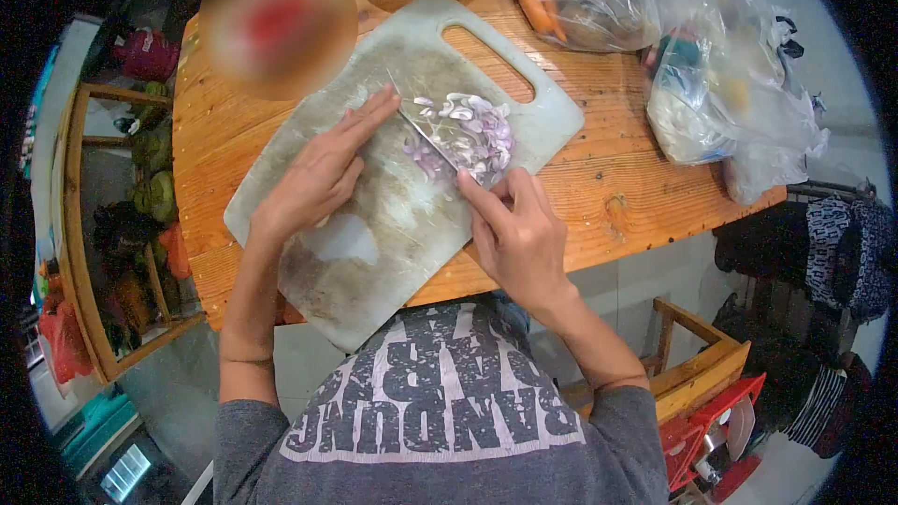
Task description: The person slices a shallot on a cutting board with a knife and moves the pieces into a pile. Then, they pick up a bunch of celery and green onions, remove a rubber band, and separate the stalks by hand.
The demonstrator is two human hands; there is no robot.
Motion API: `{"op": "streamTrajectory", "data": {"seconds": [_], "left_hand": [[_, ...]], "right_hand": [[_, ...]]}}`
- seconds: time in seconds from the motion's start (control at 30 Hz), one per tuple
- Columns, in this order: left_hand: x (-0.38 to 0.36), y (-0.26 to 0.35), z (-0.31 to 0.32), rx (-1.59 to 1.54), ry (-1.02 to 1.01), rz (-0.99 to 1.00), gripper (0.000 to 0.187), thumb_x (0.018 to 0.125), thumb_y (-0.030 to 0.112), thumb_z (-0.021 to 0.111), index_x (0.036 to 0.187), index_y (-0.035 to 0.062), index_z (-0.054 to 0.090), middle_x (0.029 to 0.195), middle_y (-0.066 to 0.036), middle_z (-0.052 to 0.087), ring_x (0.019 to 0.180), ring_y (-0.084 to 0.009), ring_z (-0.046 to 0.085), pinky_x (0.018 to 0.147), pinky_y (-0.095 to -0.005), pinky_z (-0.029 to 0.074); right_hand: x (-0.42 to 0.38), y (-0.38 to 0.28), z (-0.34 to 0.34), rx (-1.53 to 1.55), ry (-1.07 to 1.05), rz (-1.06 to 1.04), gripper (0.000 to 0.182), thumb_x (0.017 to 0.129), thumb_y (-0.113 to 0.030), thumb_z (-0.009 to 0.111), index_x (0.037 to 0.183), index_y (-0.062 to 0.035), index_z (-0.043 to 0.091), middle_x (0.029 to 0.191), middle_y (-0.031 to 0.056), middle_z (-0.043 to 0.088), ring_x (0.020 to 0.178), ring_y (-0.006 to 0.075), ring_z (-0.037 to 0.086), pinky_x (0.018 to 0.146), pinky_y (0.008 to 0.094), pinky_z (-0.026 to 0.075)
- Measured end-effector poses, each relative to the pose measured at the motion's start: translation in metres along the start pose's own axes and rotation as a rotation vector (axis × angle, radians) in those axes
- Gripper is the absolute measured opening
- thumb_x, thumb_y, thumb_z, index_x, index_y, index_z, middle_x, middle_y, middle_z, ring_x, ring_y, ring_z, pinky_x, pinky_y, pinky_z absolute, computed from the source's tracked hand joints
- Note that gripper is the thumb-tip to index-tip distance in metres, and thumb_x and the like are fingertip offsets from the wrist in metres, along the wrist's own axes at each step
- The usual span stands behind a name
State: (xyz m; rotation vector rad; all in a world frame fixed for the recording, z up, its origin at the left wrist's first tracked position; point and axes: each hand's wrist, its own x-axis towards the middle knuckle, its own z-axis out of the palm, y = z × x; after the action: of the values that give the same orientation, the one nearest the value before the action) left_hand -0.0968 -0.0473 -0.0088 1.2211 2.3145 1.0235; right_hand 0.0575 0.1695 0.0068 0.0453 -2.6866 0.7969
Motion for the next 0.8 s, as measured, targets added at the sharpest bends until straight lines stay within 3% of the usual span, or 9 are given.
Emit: {"op": "streamTrajectory", "data": {"seconds": [0.8], "left_hand": [[0.004,0.0,0.002,0.083,0.013,0.001,0.08,0.081,-0.013,0.041,0.157,0.0086,0.033,0.164,-0.018,0.031,0.152,-0.0356,0.027,0.127,-0.0456,0.02]], "right_hand": [[0.026,0.028,-0.021,-0.017,-0.034,-0.08,0.036,0.076,-0.001,0.078,0.11,-0.0136,0.078,0.077,0.0044,0.052,0.071,0.0205,0.054,0.057,0.0343,0.044]]}}
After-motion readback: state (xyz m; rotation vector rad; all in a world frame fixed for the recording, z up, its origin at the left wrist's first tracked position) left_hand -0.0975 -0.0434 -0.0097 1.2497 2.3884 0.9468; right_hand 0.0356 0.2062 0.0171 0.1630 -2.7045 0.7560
